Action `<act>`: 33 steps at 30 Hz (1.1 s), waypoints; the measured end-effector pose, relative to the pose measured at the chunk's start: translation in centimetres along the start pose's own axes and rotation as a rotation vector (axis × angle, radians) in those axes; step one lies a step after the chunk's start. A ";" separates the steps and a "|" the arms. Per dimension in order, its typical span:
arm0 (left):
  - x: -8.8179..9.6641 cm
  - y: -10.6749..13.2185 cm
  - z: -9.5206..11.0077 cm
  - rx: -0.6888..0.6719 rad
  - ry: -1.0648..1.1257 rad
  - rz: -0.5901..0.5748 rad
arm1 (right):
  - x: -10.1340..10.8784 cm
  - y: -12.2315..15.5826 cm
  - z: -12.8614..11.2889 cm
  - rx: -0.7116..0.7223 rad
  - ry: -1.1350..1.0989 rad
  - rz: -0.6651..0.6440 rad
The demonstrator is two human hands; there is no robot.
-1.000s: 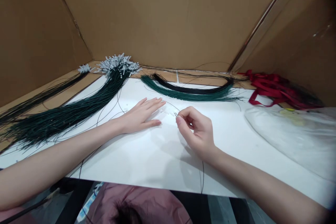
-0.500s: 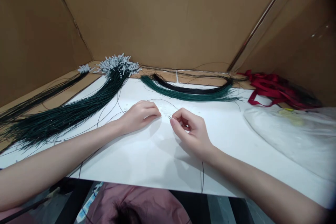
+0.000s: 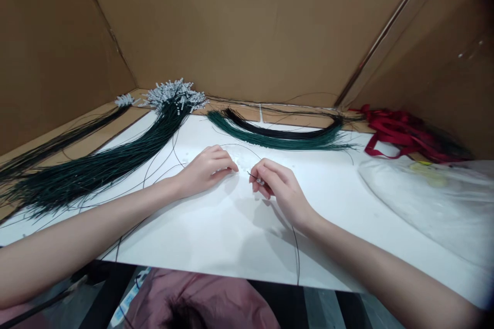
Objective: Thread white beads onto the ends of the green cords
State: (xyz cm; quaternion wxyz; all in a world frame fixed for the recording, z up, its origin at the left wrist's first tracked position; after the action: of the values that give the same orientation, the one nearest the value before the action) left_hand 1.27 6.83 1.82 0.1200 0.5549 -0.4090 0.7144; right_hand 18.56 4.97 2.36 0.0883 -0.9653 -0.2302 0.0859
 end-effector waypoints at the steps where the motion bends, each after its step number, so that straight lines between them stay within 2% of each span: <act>1: 0.1 0.0 0.0 0.004 -0.001 0.009 | 0.0 0.0 0.0 0.009 0.021 -0.004; 5: 0.9 0.3 0.2 0.043 0.059 0.053 | 0.0 0.1 0.2 0.023 0.063 -0.021; 10: 2.4 0.8 0.6 0.153 0.269 0.095 | -0.5 0.1 0.6 -0.006 0.169 -0.088; 17: 2.5 1.2 1.5 0.226 0.635 0.076 | -0.9 0.1 0.3 0.018 0.212 -0.119; 26: 2.9 1.3 1.9 0.265 0.836 0.064 | -0.9 0.2 0.2 0.040 0.219 -0.126; 33: 2.6 1.3 2.2 0.278 0.829 0.039 | -1.0 0.1 0.4 0.057 0.214 -0.134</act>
State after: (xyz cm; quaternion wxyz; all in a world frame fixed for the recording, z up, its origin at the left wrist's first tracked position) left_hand 1.10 3.68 3.67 0.1847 0.2243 -0.2364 0.9272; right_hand 17.69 4.48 2.09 0.1455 -0.9484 -0.2811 -0.0174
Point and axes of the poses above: each hand's wrist, its own y-axis away from the middle knuckle, its own x-axis out of the back of the hand, z = x × y, the point moved 5 cm from there along -y, towards the middle knuckle, and after that the axes turned 14 degrees about -y, right-handed, at the moved point
